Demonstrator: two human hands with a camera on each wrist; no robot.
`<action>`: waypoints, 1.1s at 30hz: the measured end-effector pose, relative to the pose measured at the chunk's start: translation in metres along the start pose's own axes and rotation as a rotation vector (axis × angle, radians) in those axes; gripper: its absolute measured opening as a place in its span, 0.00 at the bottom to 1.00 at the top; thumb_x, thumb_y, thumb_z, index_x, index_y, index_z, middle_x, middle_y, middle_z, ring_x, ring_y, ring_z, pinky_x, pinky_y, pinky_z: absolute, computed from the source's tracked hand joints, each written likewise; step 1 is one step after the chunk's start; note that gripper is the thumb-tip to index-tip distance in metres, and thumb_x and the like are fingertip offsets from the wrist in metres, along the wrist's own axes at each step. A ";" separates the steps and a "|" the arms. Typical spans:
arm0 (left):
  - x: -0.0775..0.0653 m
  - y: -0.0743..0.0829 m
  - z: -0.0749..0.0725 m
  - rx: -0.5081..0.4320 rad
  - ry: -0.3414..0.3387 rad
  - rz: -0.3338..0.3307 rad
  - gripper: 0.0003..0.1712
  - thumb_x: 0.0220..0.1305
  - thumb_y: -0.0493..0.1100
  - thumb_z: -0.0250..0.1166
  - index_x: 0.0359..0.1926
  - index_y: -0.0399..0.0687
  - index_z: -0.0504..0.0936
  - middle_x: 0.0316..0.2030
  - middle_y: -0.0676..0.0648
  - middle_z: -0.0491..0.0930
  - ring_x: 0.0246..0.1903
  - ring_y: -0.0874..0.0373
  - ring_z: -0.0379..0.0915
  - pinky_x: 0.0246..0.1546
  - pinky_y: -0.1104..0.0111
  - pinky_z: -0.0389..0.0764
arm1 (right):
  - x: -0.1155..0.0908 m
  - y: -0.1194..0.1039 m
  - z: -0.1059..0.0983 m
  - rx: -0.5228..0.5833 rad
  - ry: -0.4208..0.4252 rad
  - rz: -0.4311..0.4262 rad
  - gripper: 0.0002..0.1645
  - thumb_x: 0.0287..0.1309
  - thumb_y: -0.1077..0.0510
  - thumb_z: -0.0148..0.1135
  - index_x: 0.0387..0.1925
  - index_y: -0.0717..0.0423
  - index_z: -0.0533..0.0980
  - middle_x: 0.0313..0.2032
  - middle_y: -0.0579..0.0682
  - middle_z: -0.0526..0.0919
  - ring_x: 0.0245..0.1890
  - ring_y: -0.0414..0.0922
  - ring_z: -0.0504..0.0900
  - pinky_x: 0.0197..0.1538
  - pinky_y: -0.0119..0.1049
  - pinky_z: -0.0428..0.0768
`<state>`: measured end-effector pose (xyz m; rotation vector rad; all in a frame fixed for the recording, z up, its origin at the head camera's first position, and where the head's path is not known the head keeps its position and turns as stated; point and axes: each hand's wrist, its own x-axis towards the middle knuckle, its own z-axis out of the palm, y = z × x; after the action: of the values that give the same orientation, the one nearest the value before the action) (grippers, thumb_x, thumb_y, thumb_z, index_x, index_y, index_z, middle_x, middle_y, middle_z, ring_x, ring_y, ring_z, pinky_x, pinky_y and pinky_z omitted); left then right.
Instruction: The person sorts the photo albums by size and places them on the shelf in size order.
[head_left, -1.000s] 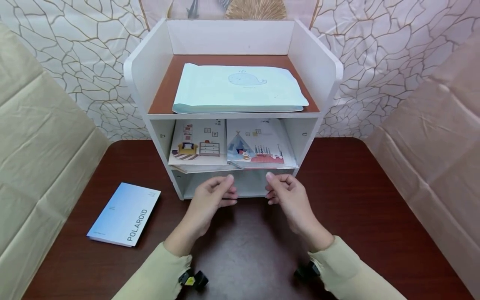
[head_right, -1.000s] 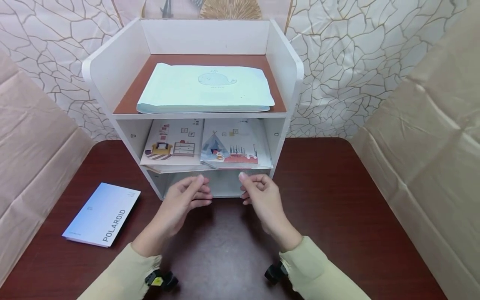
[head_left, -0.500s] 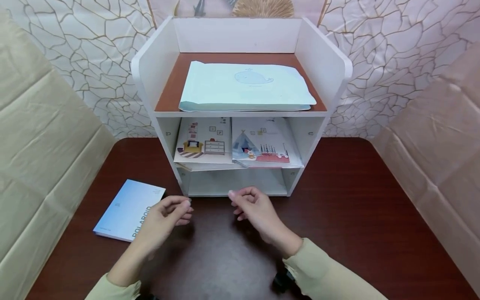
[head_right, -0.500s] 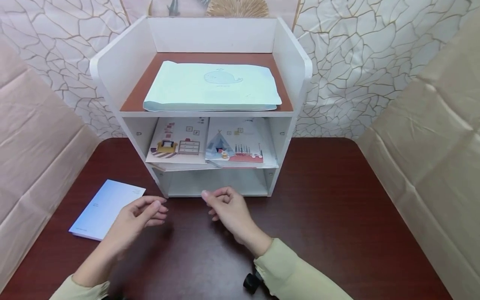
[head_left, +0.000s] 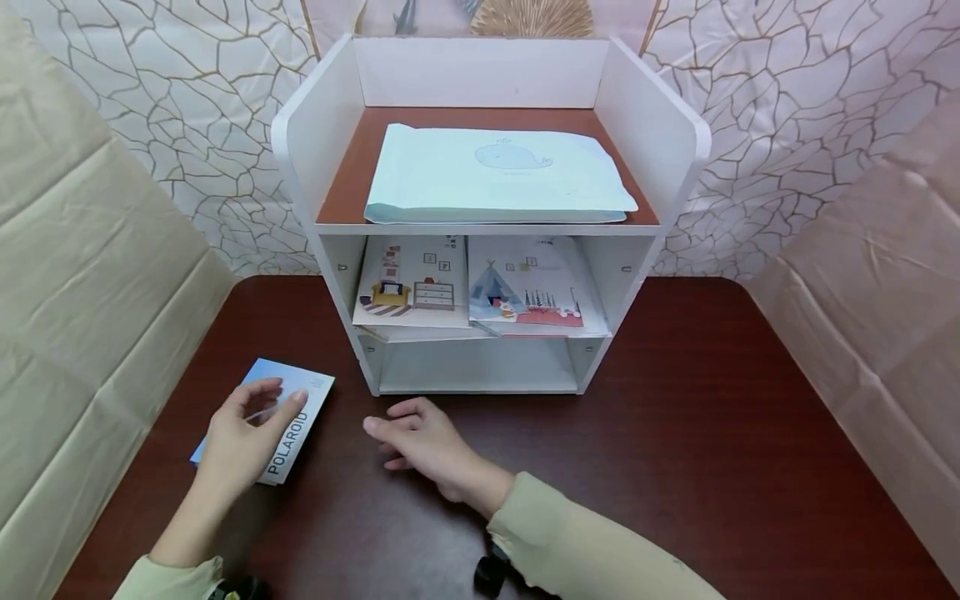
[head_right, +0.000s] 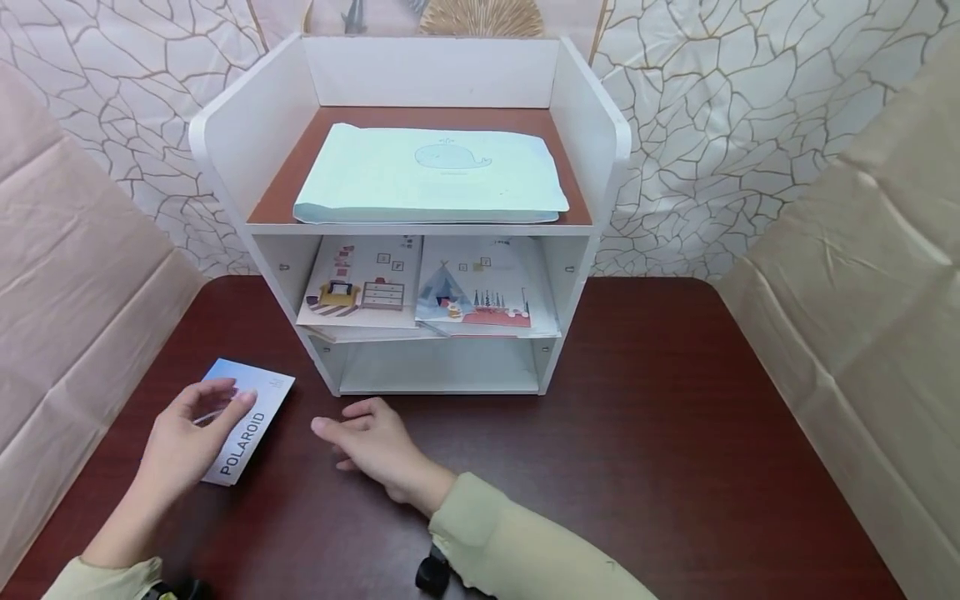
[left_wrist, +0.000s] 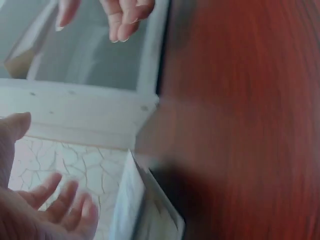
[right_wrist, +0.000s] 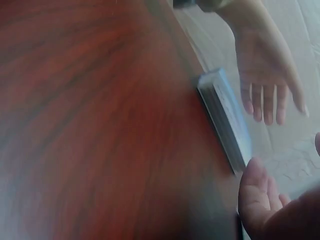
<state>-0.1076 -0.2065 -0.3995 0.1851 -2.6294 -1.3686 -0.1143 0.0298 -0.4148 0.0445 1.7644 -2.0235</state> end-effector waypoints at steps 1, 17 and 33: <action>0.001 -0.003 -0.001 0.049 0.010 0.013 0.37 0.62 0.58 0.66 0.62 0.37 0.71 0.55 0.37 0.74 0.55 0.45 0.69 0.54 0.58 0.73 | 0.002 0.002 0.005 0.017 -0.012 0.007 0.33 0.54 0.51 0.71 0.54 0.63 0.67 0.40 0.54 0.80 0.39 0.51 0.83 0.38 0.41 0.84; 0.016 -0.043 -0.004 0.520 -0.064 0.008 0.64 0.52 0.61 0.71 0.66 0.16 0.48 0.58 0.17 0.57 0.54 0.21 0.57 0.48 0.31 0.60 | 0.022 0.014 0.049 0.126 -0.016 0.142 0.39 0.56 0.55 0.70 0.64 0.62 0.62 0.51 0.55 0.77 0.50 0.52 0.80 0.47 0.45 0.82; 0.010 -0.031 -0.007 0.438 -0.289 -0.066 0.67 0.48 0.68 0.71 0.66 0.18 0.51 0.57 0.17 0.55 0.53 0.22 0.53 0.46 0.36 0.66 | 0.020 0.021 0.053 0.195 -0.051 0.130 0.31 0.62 0.52 0.64 0.56 0.70 0.69 0.46 0.56 0.79 0.50 0.51 0.78 0.51 0.47 0.79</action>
<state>-0.1146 -0.2319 -0.4205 0.1369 -3.1654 -0.8686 -0.1108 -0.0284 -0.4312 0.1629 1.4892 -2.0751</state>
